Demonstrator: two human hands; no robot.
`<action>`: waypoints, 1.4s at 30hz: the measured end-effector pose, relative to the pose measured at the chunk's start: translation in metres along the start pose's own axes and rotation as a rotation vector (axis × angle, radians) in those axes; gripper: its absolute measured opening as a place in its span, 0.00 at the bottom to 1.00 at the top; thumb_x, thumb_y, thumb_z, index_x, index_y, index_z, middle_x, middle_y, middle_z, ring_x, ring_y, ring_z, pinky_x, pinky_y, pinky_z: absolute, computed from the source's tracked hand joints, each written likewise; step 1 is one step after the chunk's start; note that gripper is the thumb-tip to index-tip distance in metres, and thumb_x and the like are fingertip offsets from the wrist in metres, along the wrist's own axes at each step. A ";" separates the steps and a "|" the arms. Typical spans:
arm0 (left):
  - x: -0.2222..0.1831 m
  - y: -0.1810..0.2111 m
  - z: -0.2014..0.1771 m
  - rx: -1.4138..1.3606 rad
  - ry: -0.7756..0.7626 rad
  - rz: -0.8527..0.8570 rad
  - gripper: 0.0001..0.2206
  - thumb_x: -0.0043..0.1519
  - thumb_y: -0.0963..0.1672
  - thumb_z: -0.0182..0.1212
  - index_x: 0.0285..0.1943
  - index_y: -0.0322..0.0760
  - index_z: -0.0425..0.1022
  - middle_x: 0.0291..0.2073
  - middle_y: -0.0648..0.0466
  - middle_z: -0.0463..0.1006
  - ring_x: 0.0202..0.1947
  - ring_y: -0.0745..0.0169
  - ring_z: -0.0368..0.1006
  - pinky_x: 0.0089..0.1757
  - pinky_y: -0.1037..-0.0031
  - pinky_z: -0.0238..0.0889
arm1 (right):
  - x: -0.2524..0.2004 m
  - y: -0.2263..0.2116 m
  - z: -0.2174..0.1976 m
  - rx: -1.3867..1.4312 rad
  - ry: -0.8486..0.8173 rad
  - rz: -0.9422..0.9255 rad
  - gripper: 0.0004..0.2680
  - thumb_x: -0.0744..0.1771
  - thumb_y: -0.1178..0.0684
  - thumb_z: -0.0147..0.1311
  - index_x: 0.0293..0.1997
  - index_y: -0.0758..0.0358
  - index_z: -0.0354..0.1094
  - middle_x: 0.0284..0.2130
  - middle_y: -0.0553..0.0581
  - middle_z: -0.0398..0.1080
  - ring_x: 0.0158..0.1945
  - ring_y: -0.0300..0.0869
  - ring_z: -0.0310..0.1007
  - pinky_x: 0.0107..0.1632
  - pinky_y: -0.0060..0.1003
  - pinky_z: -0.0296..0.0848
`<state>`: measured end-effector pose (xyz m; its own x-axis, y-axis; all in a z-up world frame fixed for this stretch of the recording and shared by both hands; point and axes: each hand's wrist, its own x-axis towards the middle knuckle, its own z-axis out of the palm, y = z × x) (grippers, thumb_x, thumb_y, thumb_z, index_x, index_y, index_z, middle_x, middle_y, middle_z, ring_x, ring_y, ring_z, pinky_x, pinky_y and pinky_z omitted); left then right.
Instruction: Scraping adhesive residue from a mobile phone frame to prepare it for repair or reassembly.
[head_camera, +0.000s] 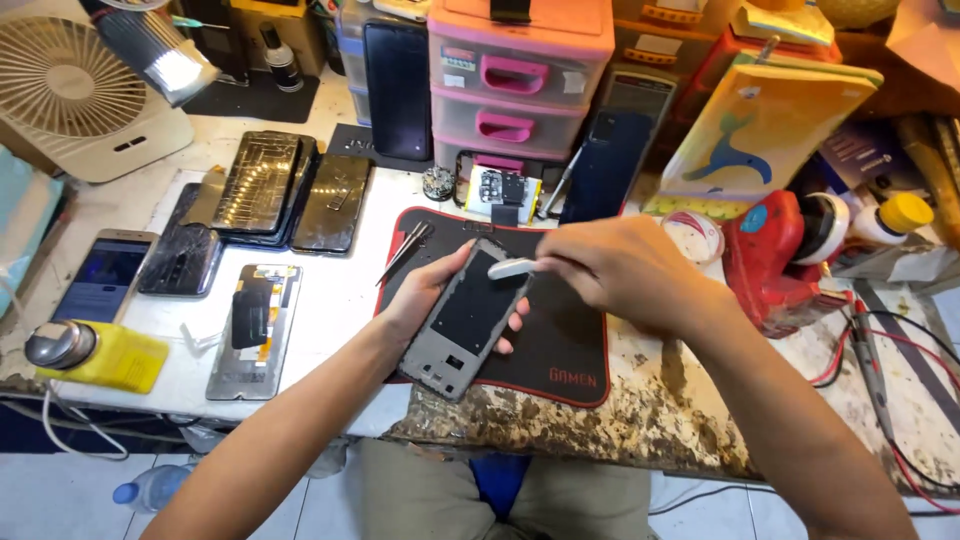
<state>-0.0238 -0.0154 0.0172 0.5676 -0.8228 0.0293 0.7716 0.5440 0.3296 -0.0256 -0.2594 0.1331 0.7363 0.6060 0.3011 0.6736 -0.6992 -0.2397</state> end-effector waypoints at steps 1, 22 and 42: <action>-0.001 0.002 0.001 -0.004 -0.026 -0.012 0.30 0.73 0.55 0.38 0.65 0.21 0.68 0.52 0.21 0.72 0.53 0.24 0.74 0.48 0.34 0.69 | 0.017 -0.001 0.007 -0.066 -0.007 -0.110 0.03 0.68 0.49 0.56 0.36 0.48 0.70 0.24 0.53 0.71 0.37 0.57 0.75 0.36 0.48 0.73; 0.001 0.001 -0.015 -0.008 -0.122 -0.013 0.29 0.74 0.54 0.32 0.70 0.28 0.63 0.56 0.27 0.72 0.55 0.30 0.74 0.50 0.38 0.69 | 0.052 0.041 0.023 -0.011 0.221 0.045 0.06 0.69 0.52 0.56 0.33 0.43 0.71 0.22 0.40 0.69 0.31 0.43 0.74 0.37 0.35 0.72; 0.002 0.007 -0.006 0.061 -0.149 0.107 0.28 0.75 0.53 0.32 0.72 0.28 0.62 0.53 0.28 0.73 0.52 0.34 0.76 0.47 0.45 0.73 | 0.027 0.009 0.041 0.067 0.247 -0.014 0.09 0.71 0.50 0.54 0.29 0.49 0.71 0.18 0.46 0.65 0.23 0.42 0.71 0.29 0.29 0.67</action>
<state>-0.0156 -0.0126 0.0139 0.5930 -0.7787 0.2050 0.6880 0.6222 0.3735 0.0024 -0.2340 0.1016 0.6939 0.4987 0.5194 0.6927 -0.6594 -0.2922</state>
